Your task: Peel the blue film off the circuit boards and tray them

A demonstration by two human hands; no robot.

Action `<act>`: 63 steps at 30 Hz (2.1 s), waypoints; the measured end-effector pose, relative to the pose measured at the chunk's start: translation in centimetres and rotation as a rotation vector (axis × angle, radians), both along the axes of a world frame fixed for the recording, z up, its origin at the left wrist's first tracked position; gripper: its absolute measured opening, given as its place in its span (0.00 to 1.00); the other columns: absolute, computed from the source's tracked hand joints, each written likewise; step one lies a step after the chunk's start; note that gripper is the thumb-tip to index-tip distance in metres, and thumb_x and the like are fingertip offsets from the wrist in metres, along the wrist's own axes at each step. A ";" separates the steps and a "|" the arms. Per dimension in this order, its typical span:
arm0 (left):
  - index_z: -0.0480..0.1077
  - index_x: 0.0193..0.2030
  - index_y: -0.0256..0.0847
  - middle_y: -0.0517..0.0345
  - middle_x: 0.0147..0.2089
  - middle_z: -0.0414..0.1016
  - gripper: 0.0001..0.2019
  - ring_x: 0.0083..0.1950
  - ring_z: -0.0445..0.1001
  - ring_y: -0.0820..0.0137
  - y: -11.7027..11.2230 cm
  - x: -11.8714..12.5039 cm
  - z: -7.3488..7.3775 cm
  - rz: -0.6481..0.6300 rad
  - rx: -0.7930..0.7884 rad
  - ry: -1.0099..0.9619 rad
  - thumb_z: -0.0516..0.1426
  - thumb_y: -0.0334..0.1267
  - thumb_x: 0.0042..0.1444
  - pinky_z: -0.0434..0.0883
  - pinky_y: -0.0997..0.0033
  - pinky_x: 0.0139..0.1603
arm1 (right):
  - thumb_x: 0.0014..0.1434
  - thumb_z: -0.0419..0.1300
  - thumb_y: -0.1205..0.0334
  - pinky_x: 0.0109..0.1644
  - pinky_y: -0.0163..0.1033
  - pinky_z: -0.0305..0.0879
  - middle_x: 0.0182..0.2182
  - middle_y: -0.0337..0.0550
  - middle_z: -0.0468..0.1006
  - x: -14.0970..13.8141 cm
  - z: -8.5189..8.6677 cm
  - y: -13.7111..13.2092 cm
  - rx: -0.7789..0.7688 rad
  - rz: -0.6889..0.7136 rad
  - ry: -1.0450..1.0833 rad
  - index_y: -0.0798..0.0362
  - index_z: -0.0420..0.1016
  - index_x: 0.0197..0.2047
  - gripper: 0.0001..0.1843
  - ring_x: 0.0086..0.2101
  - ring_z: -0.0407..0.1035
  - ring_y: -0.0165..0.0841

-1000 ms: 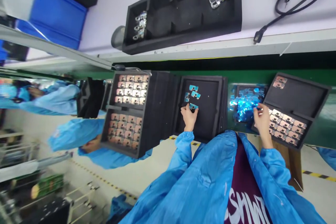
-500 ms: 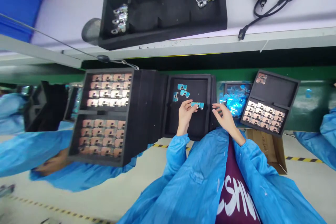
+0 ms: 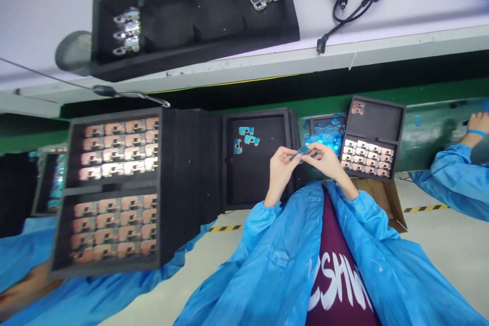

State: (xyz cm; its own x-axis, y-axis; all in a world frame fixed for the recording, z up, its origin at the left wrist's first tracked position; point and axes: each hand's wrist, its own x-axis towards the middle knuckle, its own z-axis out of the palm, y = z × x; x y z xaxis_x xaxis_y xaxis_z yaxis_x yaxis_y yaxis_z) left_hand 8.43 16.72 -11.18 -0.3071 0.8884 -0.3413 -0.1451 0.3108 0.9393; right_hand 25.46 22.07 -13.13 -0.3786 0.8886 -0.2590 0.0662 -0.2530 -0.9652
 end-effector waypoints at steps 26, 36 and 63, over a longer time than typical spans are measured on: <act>0.87 0.53 0.43 0.49 0.52 0.88 0.18 0.53 0.87 0.56 -0.3 2.0 1.6 -0.115 -0.019 -0.087 0.73 0.47 0.59 0.86 0.56 0.53 | 0.77 0.61 0.58 0.58 0.52 0.81 0.49 0.46 0.85 1.5 2.3 -1.8 0.749 -0.247 -0.408 0.42 0.86 0.52 0.11 0.51 0.80 0.43; 0.83 0.57 0.44 0.48 0.58 0.87 0.24 0.59 0.85 0.55 -0.2 0.8 0.6 -0.179 -0.145 -0.381 0.76 0.47 0.56 0.86 0.53 0.57 | 0.77 0.58 0.64 0.56 0.50 0.78 0.47 0.47 0.86 2.4 2.0 -3.1 0.869 -0.112 -0.520 0.43 0.85 0.51 0.13 0.52 0.78 0.43; 0.83 0.56 0.41 0.52 0.46 0.86 0.24 0.43 0.85 0.65 2.1 2.1 -5.6 -0.209 -0.163 -0.087 0.73 0.42 0.52 0.84 0.64 0.46 | 0.71 0.64 0.60 0.65 0.46 0.73 0.57 0.62 0.83 5.7 -12.7 5.2 -0.213 -0.221 -0.568 0.56 0.82 0.51 0.10 0.59 0.78 0.47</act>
